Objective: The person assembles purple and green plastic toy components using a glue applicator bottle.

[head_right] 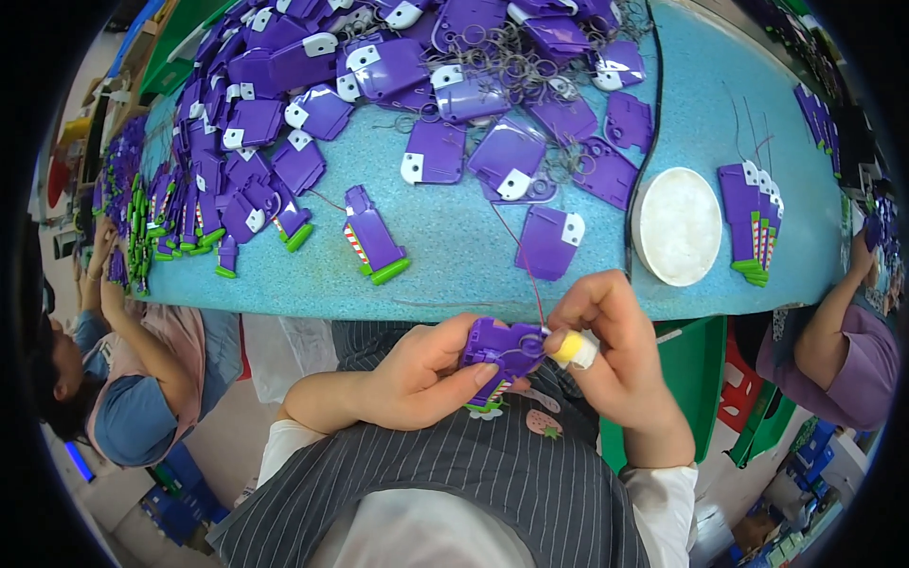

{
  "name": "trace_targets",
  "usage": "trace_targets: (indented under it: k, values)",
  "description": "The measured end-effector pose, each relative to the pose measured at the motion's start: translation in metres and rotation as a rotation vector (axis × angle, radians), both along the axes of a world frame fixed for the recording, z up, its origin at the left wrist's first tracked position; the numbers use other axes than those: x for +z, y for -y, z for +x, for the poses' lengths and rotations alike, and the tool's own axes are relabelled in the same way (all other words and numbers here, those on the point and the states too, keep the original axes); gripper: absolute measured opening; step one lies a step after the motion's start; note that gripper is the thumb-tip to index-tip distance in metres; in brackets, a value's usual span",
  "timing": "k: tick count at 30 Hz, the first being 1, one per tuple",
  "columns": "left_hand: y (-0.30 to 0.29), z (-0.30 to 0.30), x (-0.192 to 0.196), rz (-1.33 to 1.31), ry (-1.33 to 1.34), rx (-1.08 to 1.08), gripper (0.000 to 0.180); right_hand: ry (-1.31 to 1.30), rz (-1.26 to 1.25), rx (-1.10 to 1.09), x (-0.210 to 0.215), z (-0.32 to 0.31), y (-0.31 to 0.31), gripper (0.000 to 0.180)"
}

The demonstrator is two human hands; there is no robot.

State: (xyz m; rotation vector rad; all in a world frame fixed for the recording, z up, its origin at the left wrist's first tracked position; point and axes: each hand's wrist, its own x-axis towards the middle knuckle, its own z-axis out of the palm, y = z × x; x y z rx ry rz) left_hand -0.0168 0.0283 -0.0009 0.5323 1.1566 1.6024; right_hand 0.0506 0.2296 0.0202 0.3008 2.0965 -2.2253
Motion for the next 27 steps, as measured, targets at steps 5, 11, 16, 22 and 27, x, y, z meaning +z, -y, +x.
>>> trace_targets:
  k: [5, 11, 16, 22, 27]
  values:
    - [0.003, 0.002, -0.002, -0.063, -0.326, -0.21, 0.026, 0.176, -0.009, 0.561, 0.009, -0.018, -0.022, 0.024]
    - [0.024, 0.021, -0.004, 0.312, 0.344, 0.208, 0.032, 0.01, -0.044, 0.189, -0.018, -0.02, -0.018, 0.032]
    - [0.03, 0.026, -0.008, -0.011, 0.474, 0.292, 0.045, -0.147, 1.056, 0.012, -0.019, -0.03, 0.007, 0.041]
    - [0.029, 0.026, -0.008, -0.068, 0.459, 0.268, 0.053, 0.089, -0.109, -0.022, -0.012, 0.011, 0.012, 0.033]
    - [0.022, 0.029, -0.005, -0.059, 0.39, 0.275, 0.046, 0.0, -0.1, 0.164, -0.023, -0.001, 0.027, 0.032]
